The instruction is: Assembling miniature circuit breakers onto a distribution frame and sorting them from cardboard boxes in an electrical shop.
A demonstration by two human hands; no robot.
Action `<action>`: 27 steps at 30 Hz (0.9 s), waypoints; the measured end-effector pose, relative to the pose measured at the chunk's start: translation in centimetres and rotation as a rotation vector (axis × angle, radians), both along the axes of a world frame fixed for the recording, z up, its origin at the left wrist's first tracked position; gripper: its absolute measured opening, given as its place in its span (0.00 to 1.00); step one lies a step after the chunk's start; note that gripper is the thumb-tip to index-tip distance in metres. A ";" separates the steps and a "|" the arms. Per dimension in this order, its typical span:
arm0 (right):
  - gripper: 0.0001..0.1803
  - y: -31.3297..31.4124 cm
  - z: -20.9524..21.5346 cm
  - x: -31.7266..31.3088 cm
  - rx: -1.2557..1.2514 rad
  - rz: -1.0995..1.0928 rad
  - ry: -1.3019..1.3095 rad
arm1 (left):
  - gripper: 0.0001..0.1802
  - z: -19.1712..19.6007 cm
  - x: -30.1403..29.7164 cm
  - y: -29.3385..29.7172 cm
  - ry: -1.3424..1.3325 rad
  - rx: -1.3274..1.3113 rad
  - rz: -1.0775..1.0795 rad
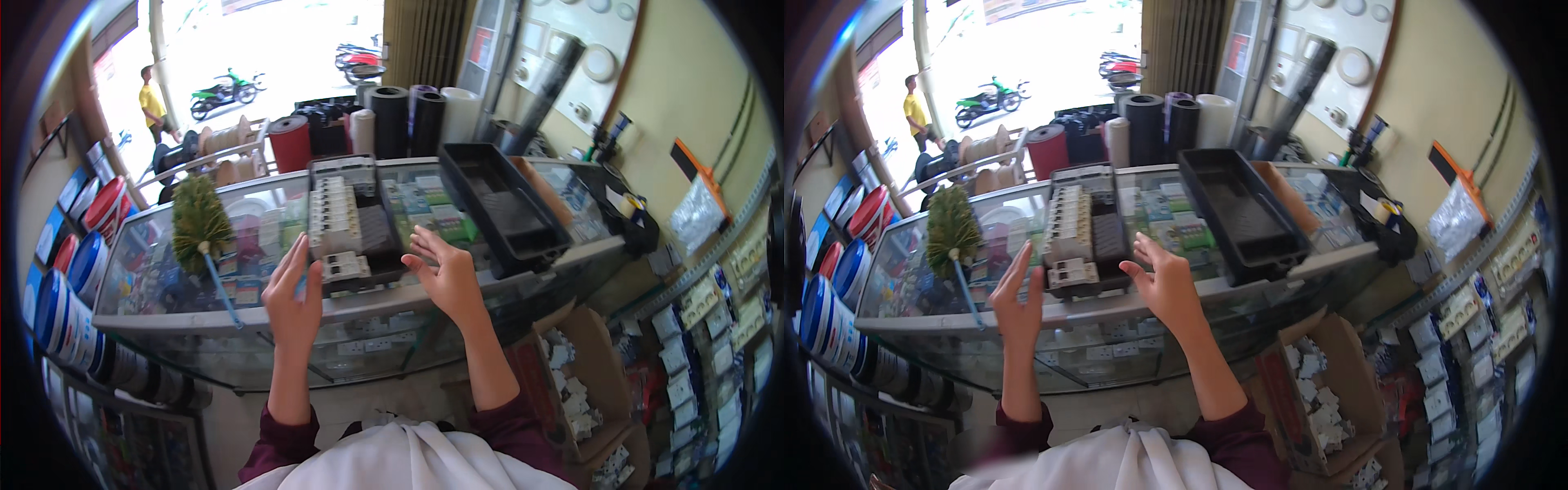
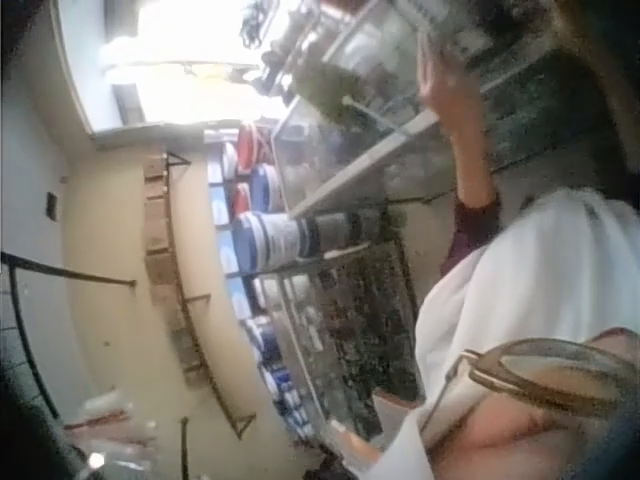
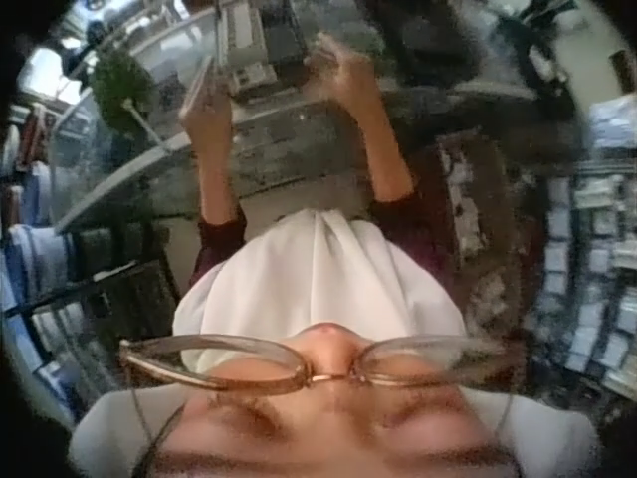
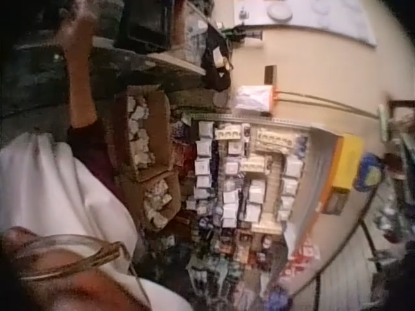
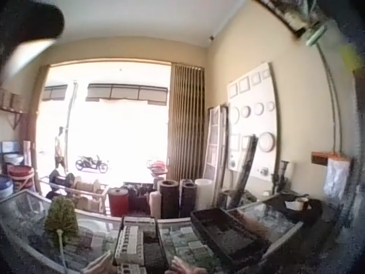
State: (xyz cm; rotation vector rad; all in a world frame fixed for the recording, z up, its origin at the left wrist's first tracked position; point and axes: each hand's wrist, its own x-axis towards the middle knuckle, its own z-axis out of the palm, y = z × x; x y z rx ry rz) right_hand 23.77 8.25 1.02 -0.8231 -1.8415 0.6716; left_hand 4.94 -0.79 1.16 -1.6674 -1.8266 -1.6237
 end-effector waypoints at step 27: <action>0.18 -15.5 -28.1 56.1 -1.005 -1.034 -0.370 | 0.20 -23.6 52.8 7.8 0.036 -0.950 -1.531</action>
